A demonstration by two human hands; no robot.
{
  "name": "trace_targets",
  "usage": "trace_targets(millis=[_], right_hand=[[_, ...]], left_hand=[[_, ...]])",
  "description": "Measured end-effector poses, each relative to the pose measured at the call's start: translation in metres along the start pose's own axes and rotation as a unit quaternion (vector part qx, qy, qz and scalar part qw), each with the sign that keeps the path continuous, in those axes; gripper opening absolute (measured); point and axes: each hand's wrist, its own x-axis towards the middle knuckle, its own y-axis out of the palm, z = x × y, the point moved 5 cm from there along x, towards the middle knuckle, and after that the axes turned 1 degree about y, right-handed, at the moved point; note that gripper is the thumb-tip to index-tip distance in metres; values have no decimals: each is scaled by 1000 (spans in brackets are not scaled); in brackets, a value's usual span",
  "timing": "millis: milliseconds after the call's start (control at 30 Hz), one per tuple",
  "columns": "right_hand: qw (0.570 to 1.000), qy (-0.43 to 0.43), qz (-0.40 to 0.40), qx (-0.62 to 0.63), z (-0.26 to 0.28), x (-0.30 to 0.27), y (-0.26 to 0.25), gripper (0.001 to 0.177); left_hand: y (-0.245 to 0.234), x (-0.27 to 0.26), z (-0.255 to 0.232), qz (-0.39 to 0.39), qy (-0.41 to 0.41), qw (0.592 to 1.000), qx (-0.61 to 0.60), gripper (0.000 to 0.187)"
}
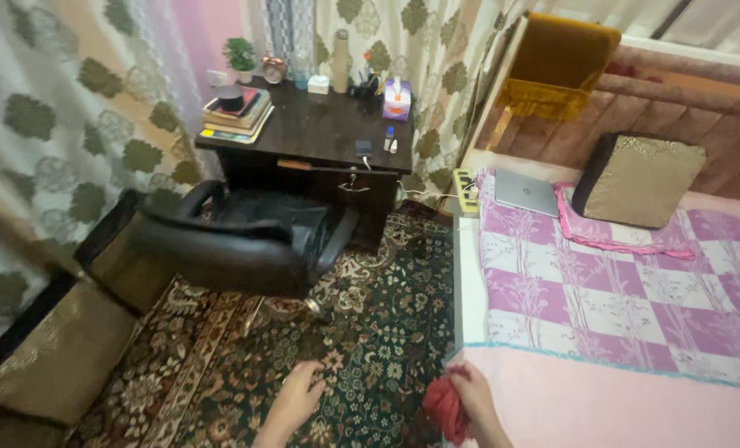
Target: The person wipes down a decorative object and the surface of a desk with a cloth, moves a laptop, and then smooths out the bedding on a bed.
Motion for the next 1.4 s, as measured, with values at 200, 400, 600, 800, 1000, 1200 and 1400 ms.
trace_targets(millis=[200, 400, 600, 800, 1000, 1200, 1400], right_hand=[[1000, 12, -21, -10, 49, 115, -13, 16], [957, 196, 53, 209, 42, 227, -34, 34], [985, 21, 42, -166, 129, 392, -55, 35], [956, -128, 122, -233, 223, 509, -3, 34], [903, -172, 125, -374, 291, 591, 86, 45], [857, -225, 127, -445, 303, 693, 184, 49], [831, -168, 126, -515, 276, 781, 243, 59]], left_hand=[[16, 137, -99, 18, 98, 991, -85, 29], [64, 257, -145, 40, 115, 990, -74, 29], [84, 355, -171, -15, 40, 998, -35, 29], [90, 456, -198, -106, 81, 989, -58, 32], [45, 612, -226, -188, 181, 965, -39, 42], [26, 800, -201, -176, 112, 976, -66, 52], [50, 900, -165, -224, 147, 963, 13, 71]])
